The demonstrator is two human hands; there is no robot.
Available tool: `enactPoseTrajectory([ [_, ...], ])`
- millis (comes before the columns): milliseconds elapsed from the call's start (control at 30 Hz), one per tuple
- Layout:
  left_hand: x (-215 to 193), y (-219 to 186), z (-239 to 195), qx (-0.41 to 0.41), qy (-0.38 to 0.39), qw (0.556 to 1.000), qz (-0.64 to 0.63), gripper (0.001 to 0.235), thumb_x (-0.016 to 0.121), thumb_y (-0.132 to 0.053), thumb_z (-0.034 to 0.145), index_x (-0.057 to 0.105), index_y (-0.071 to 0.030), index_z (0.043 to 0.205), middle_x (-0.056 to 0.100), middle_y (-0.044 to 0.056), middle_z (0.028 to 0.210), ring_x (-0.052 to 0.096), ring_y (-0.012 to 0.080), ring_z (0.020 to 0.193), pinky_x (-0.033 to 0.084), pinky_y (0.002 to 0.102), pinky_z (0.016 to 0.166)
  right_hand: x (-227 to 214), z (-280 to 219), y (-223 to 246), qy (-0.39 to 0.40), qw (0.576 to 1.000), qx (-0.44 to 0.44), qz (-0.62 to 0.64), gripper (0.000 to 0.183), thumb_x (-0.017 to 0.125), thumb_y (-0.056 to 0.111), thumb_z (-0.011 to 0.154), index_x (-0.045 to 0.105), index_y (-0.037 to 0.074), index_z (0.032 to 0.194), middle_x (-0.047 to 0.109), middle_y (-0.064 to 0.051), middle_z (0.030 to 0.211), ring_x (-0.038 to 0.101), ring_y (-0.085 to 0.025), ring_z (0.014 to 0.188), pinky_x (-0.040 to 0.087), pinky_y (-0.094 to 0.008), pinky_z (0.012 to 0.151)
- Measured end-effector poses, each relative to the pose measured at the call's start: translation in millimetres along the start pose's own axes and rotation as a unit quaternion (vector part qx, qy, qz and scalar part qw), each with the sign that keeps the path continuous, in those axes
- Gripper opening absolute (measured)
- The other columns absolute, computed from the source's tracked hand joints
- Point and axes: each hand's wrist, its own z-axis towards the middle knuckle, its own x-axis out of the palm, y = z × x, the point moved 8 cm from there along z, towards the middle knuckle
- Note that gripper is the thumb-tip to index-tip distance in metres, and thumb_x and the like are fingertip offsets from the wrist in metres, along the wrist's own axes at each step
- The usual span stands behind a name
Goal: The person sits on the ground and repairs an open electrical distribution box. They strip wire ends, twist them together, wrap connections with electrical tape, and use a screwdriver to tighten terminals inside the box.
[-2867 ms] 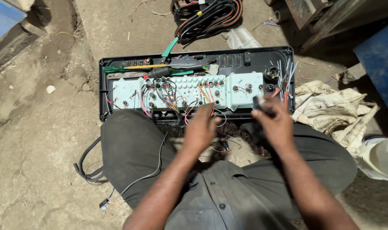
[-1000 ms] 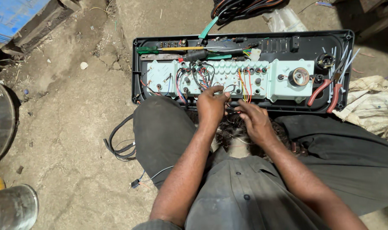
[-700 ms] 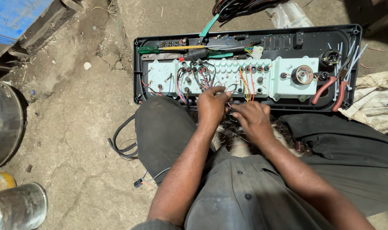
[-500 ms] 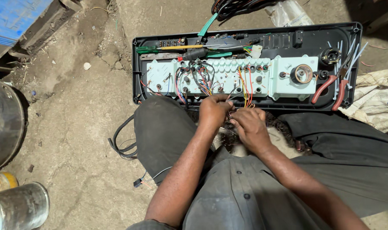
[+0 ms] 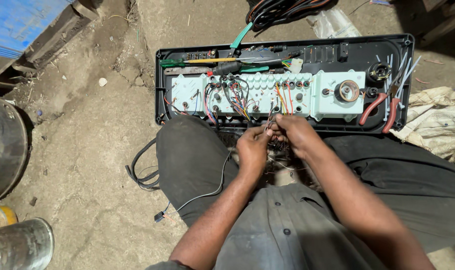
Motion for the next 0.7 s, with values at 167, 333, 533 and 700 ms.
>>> enactPoseTrajectory([
  [167,5.2,11.1,-4.0,0.002,0.055,0.998,0.003,0.024,0.070,-0.012,0.096,0.075,0.003,0.113,0.076,0.007,0.092,0.060,0.0111,0.071,0.049,0.028,0.064,-1.3,16.5,0.4,0.013,0.998,0.052,0.031,0.031,0.065,0.028,0.102,0.071,-0.001,0.107,0.077,-0.014,0.094,0.067,-0.016,0.065,0.052,-0.025,0.058],
  [333,15.8,25.3,-2.0,-0.080,0.102,0.990,-0.056,0.020,0.070,-0.011,0.097,0.077,0.001,0.111,0.065,0.003,0.075,0.047,0.0056,0.055,0.039,0.024,0.048,-4.4,24.6,1.8,0.000,0.997,0.072,0.030,0.028,0.067,0.023,0.098,0.071,-0.003,0.107,0.076,-0.015,0.093,0.072,-0.018,0.070,0.057,-0.026,0.060],
  [533,5.2,19.1,30.2,-0.124,0.093,0.977,-0.146,0.023,0.064,-0.011,0.099,0.071,0.006,0.112,0.074,0.003,0.082,0.052,0.0055,0.055,0.044,0.023,0.046,3.7,-6.8,27.7,0.100,0.911,-0.206,-0.344,0.033,0.059,0.019,0.099,0.071,0.002,0.124,0.078,-0.011,0.111,0.072,-0.022,0.100,0.056,-0.033,0.088],
  [700,6.3,8.3,49.7,-0.113,0.036,0.982,-0.148,0.025,0.068,-0.009,0.095,0.069,0.005,0.116,0.073,0.009,0.079,0.058,0.0087,0.054,0.044,0.023,0.045,6.9,-39.8,8.3,0.111,0.831,-0.351,-0.417,0.035,0.056,0.018,0.103,0.064,0.004,0.134,0.069,-0.014,0.132,0.064,-0.025,0.122,0.048,-0.038,0.105],
])
